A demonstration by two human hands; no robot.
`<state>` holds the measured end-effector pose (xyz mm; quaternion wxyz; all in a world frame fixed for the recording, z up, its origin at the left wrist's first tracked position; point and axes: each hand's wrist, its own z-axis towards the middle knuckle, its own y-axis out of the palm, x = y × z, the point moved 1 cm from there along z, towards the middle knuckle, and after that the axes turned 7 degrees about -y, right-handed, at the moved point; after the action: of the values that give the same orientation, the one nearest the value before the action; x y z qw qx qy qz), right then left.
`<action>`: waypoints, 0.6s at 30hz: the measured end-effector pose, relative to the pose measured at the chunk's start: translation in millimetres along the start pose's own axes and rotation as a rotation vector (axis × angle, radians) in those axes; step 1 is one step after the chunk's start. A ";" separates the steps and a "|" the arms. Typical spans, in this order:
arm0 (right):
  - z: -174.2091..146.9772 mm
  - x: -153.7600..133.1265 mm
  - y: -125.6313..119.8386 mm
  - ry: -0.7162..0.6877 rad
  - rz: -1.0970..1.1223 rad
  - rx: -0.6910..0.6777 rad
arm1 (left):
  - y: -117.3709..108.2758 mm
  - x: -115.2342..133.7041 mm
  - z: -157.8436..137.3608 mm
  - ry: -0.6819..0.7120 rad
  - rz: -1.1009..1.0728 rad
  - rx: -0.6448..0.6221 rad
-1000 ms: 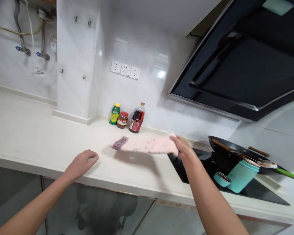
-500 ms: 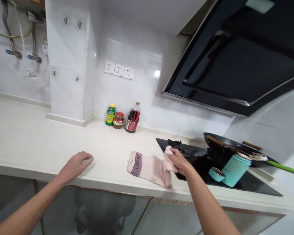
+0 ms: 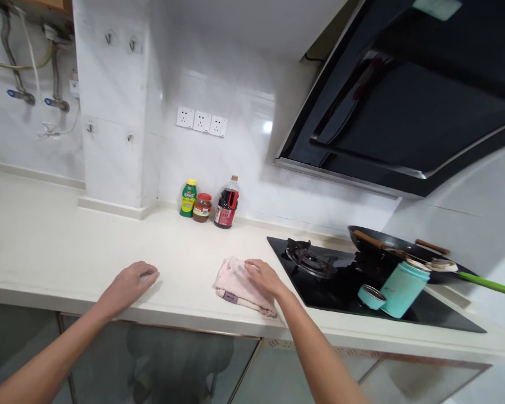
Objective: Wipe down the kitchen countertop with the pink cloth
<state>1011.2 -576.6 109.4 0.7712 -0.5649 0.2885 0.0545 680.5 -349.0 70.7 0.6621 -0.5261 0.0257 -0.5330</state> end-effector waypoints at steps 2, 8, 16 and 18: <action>-0.9 -6.1 19.6 -0.013 -0.099 -0.062 | 0.5 -1.0 0.3 -0.005 0.002 -0.001; -25.6 -29.9 47.1 -0.093 -0.290 -0.244 | -1.3 0.0 0.7 0.007 0.013 -0.007; -41.0 -43.2 38.4 -0.155 -0.323 -0.237 | -1.7 2.4 2.1 0.029 0.036 -0.014; -41.6 -44.5 42.1 -0.231 -0.322 -0.161 | -2.0 3.0 1.8 0.022 0.041 -0.020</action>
<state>941.2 -588.4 88.4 0.7502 -0.6535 0.0989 0.0182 681.5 -349.8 74.5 0.6672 -0.5263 0.0491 -0.5248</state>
